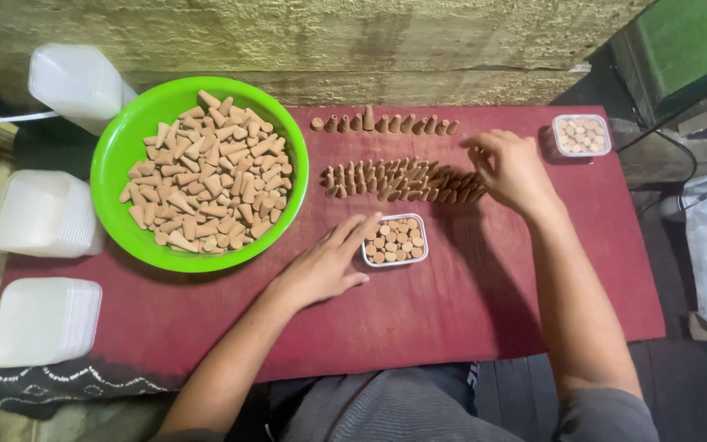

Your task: Packaging incense cones into a small plastic container by hand

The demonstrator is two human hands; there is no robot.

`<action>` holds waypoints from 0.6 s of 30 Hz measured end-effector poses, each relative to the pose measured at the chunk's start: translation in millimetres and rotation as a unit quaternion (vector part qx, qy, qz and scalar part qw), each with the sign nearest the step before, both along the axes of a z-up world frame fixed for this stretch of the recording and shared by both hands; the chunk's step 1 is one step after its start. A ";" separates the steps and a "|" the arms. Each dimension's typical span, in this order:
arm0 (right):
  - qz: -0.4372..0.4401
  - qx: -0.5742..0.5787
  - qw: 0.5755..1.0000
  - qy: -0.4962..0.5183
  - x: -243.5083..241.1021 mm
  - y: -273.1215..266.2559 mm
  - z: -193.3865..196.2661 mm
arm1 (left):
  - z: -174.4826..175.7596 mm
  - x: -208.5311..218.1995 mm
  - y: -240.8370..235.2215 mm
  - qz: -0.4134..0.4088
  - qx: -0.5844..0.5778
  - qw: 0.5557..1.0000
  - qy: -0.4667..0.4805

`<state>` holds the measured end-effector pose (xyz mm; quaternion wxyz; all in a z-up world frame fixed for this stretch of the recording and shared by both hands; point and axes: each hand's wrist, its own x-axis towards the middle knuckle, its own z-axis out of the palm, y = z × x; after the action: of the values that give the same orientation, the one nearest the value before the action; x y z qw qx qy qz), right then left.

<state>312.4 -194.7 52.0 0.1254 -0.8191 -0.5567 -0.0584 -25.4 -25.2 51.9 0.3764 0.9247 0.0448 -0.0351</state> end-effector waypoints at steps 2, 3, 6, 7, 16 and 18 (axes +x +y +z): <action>0.027 0.043 0.997 0.066 -40.5 -4.0 6.6 | 1.7 -15.0 -3.0 0.027 0.015 0.999 -0.015; 0.052 0.087 0.986 0.134 -61.3 -3.8 9.1 | 2.7 -24.0 -3.9 0.054 0.030 0.998 -0.028; 0.068 0.107 0.968 0.216 -116.4 -4.8 -1.9 | -20.4 -64.7 -3.8 0.146 0.044 0.983 -0.100; 0.077 0.105 0.967 0.218 -123.8 -4.1 -10.0 | -32.1 -82.1 -2.5 0.155 0.045 0.982 -0.098; 0.207 0.064 0.941 0.261 -207.9 47.3 3.0 | -70.7 -223.5 -4.9 0.440 0.079 0.889 -0.097; 0.280 0.068 0.935 0.209 -223.0 63.5 -2.3 | -70.0 -244.2 -3.6 0.474 0.112 0.855 -0.180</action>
<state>89.4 -131.2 49.6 0.3054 -0.6135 -0.7193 0.1138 -269.6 -28.8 -18.1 0.2426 0.8175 0.4130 0.3198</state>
